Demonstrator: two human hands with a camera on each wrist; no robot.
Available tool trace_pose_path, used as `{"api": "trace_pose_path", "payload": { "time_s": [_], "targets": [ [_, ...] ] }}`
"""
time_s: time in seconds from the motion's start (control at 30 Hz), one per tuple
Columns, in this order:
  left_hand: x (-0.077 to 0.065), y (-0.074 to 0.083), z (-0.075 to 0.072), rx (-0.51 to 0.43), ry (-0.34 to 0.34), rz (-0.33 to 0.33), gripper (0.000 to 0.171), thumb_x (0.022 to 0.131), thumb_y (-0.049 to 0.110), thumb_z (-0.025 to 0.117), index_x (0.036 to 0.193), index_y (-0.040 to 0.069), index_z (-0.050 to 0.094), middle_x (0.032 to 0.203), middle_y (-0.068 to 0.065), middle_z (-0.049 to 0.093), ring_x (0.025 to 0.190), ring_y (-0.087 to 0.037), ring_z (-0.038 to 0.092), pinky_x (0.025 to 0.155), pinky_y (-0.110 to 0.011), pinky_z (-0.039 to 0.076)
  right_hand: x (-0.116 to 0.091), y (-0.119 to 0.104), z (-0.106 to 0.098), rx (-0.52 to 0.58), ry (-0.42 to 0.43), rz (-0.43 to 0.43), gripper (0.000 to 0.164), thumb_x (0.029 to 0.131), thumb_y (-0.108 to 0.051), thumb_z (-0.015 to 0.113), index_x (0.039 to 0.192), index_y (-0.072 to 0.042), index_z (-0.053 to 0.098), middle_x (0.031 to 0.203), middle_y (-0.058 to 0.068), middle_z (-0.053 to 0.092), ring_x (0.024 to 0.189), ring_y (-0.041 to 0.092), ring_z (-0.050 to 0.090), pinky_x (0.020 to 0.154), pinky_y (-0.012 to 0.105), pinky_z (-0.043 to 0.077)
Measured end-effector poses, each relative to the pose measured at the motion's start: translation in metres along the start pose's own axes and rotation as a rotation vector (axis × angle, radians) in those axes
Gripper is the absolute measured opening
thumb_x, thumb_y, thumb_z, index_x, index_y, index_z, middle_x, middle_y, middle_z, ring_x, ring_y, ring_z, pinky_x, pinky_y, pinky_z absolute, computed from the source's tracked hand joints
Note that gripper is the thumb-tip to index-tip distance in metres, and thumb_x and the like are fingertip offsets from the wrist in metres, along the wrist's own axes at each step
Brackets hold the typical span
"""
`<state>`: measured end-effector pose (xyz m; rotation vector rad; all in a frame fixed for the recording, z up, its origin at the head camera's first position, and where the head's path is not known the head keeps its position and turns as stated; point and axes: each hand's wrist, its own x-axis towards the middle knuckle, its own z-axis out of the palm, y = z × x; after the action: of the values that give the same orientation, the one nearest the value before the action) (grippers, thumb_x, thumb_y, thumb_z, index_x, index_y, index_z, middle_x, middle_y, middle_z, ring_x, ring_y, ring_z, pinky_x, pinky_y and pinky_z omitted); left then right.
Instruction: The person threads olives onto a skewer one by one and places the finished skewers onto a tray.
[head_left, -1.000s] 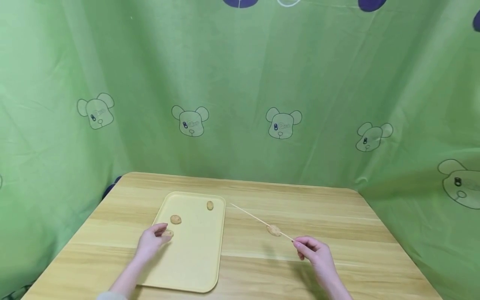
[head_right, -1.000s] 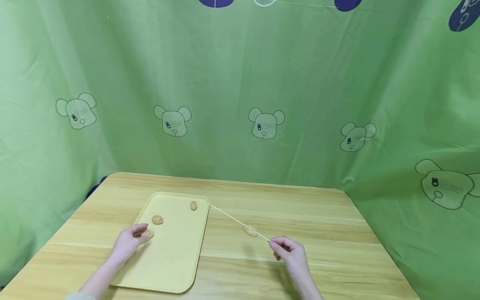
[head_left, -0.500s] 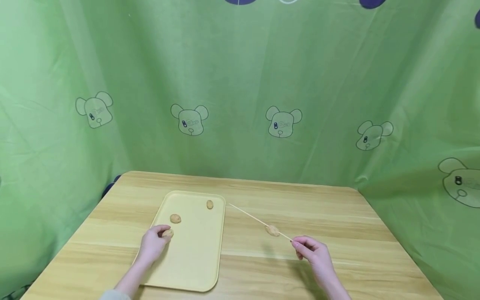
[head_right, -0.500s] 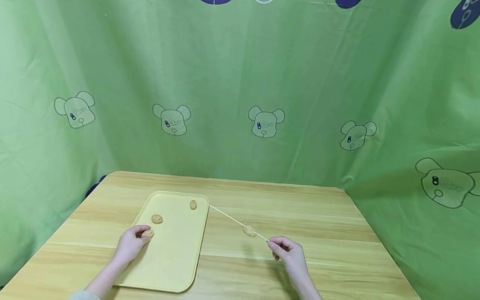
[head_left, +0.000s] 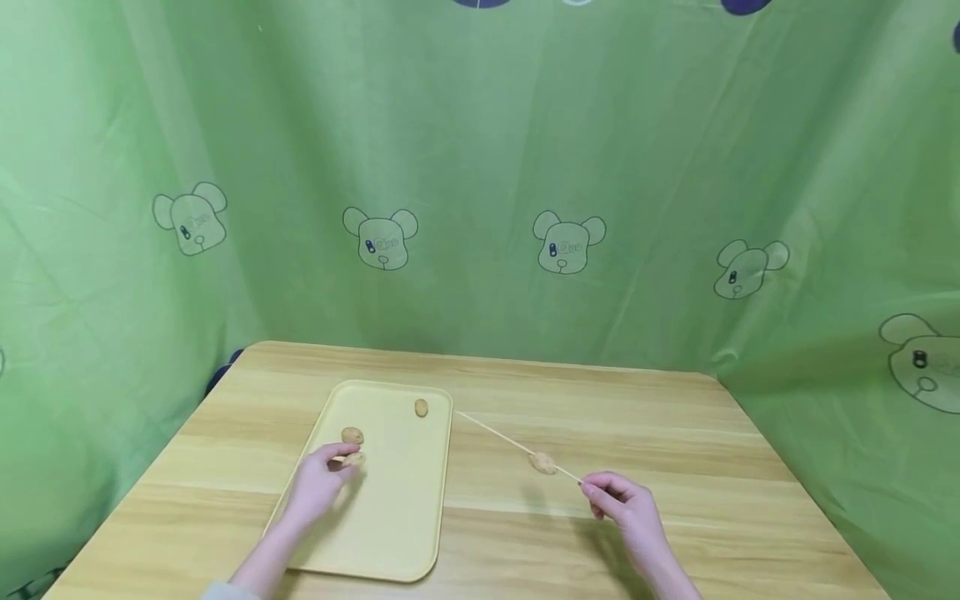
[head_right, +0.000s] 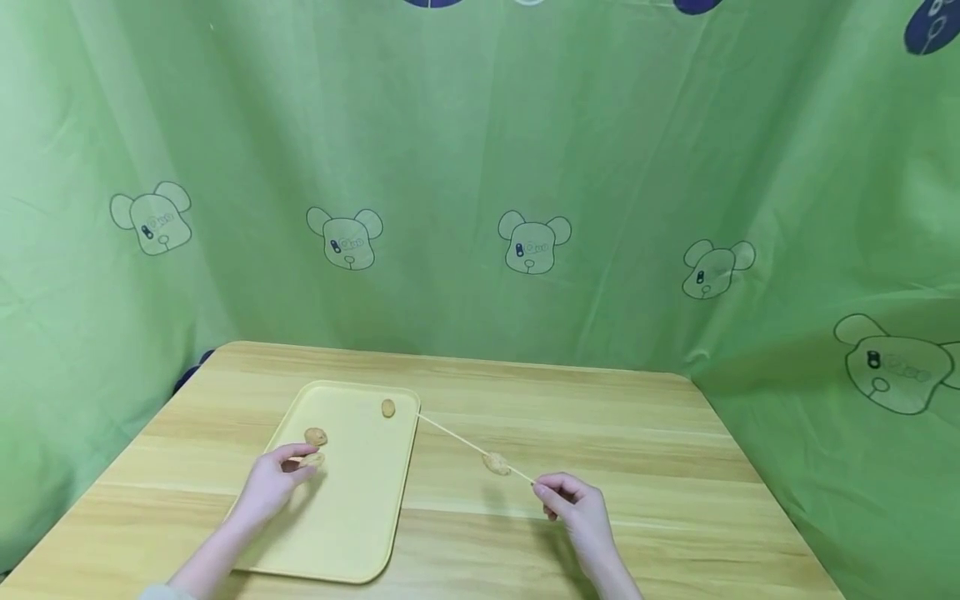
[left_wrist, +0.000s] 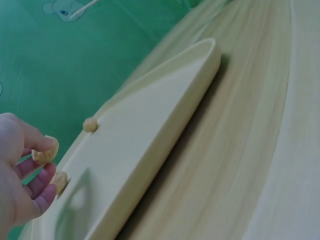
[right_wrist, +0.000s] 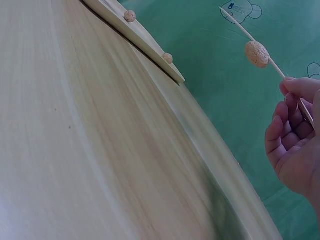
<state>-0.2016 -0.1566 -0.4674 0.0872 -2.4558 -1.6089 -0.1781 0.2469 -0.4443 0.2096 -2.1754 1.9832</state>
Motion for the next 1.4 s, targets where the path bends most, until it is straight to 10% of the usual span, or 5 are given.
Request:
{"api": "trace_pose_path", "payload": {
  "time_s": [0.4,0.73,1.4],
  "targets": [
    [-0.006,0.021,0.013,-0.149,-0.095,0.164,0.025,0.074,0.001,0.069,0.099,-0.001,0.067,0.092,-0.008,0.059,0.077,-0.015,0.054,0.067,-0.024,0.049,0.000,0.000,0.000,-0.039,-0.064,0.008,0.011,0.082,0.002,0.063,0.086,0.012,0.062,0.064,0.001,0.056,0.057,0.008,0.052,0.054,0.022,0.047],
    [-0.010,0.046,0.020,-0.224,-0.181,0.035,0.035,0.077,-0.005,0.067,0.111,-0.008,0.061,0.094,-0.010,0.060,0.080,-0.012,0.053,0.069,-0.019,0.049,0.001,0.000,0.001,-0.069,-0.144,0.014,0.014,0.083,0.000,0.063,0.088,0.013,0.061,0.065,-0.001,0.056,0.060,0.008,0.052,0.057,0.023,0.047],
    [-0.017,0.065,0.032,-0.380,-0.296,0.042,0.034,0.077,-0.005,0.067,0.108,-0.014,0.056,0.088,-0.006,0.062,0.078,-0.011,0.055,0.072,-0.019,0.050,-0.001,0.000,-0.002,-0.050,-0.289,-0.076,0.007,0.082,0.003,0.062,0.087,0.005,0.066,0.073,-0.006,0.059,0.063,0.005,0.053,0.055,0.024,0.047]
  ]
}}
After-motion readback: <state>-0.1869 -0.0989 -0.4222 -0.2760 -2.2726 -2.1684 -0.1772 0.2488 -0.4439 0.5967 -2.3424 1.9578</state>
